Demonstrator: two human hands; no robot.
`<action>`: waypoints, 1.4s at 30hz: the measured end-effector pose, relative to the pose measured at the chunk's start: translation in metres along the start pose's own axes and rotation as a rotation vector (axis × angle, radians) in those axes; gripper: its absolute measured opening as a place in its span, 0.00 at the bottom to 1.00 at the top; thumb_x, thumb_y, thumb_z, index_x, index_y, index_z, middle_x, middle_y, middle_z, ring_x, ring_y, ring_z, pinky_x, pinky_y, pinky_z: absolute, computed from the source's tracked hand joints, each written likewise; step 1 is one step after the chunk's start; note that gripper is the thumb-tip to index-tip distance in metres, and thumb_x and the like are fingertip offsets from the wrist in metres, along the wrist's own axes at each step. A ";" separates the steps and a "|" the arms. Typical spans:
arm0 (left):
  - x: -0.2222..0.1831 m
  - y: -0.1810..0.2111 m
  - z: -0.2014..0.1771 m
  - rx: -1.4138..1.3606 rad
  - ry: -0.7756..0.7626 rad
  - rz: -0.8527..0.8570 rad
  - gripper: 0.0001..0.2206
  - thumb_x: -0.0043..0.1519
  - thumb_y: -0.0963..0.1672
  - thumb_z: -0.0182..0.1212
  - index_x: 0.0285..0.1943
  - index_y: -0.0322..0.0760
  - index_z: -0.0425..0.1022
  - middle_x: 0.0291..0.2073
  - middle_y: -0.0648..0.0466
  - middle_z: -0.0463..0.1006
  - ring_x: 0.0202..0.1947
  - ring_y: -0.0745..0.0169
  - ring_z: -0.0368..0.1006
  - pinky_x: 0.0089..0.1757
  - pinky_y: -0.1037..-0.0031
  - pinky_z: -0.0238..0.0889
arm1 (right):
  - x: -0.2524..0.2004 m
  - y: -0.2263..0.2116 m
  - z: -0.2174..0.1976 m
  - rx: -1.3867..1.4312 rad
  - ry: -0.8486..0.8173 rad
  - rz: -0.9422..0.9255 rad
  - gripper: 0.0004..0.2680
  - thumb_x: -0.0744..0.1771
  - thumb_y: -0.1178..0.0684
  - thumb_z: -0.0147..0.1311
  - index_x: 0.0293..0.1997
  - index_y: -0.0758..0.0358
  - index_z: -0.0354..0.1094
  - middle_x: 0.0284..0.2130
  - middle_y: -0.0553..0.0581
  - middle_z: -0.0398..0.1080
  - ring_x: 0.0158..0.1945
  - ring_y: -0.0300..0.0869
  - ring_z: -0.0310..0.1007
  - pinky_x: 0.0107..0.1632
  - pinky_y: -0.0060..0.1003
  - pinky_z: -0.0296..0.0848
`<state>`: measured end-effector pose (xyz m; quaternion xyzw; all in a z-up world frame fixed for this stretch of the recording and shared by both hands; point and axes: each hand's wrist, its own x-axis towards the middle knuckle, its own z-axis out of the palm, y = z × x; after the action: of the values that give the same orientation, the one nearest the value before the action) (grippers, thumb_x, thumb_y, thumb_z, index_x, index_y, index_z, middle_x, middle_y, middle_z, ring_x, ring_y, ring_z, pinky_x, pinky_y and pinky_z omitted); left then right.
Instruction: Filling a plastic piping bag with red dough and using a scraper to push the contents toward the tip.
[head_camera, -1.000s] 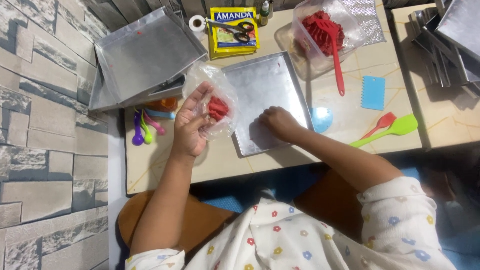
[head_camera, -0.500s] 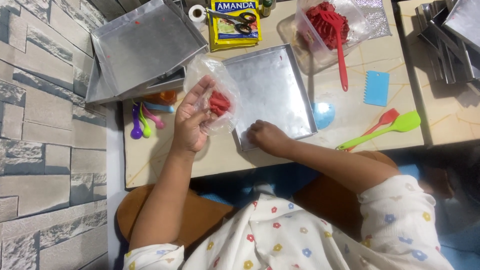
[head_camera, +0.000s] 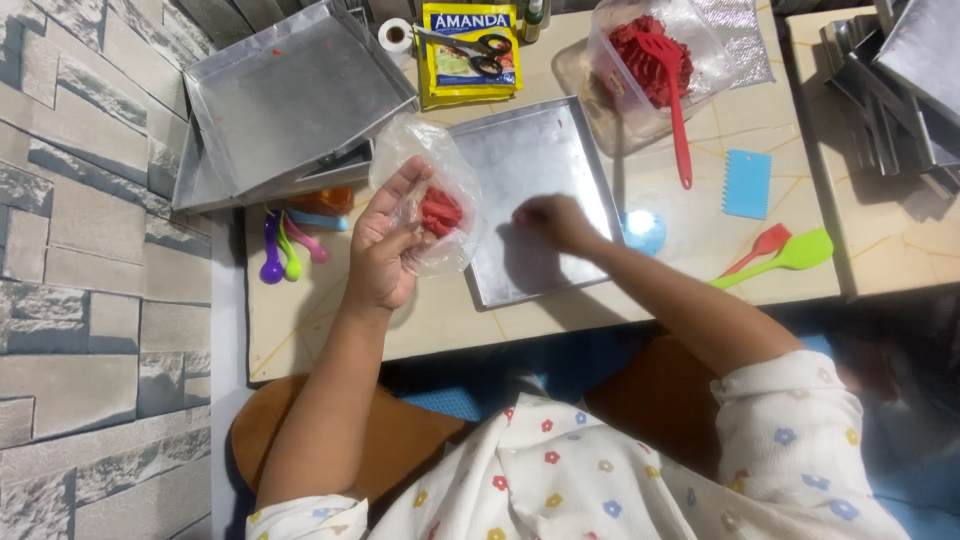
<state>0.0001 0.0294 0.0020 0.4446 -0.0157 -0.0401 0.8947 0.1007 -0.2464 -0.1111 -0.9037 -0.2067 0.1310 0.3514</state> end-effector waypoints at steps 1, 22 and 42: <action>0.000 -0.001 0.000 -0.002 -0.006 0.004 0.31 0.59 0.32 0.54 0.74 0.41 0.61 0.70 0.47 0.65 0.70 0.50 0.61 0.60 0.70 0.64 | 0.009 0.010 -0.010 -0.005 0.005 -0.002 0.06 0.68 0.56 0.56 0.46 0.60 0.78 0.39 0.63 0.79 0.49 0.62 0.78 0.54 0.53 0.73; 0.006 -0.006 0.005 -0.033 0.043 -0.039 0.33 0.56 0.31 0.53 0.74 0.37 0.61 0.69 0.43 0.66 0.69 0.47 0.63 0.57 0.69 0.67 | 0.146 0.151 -0.011 -0.822 0.659 -0.067 0.01 0.62 0.54 0.62 0.30 0.51 0.78 0.26 0.49 0.74 0.30 0.42 0.78 0.34 0.34 0.75; 0.000 0.003 0.027 0.002 0.085 -0.102 0.32 0.54 0.30 0.48 0.71 0.35 0.66 0.66 0.48 0.70 0.59 0.57 0.71 0.45 0.80 0.72 | 0.085 0.118 -0.210 -0.603 0.879 0.090 0.10 0.66 0.65 0.55 0.33 0.51 0.78 0.34 0.54 0.79 0.38 0.43 0.74 0.37 0.33 0.74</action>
<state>-0.0011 0.0095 0.0203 0.4468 0.0448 -0.0668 0.8910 0.2887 -0.4080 -0.0494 -0.9422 -0.0294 -0.3100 0.1237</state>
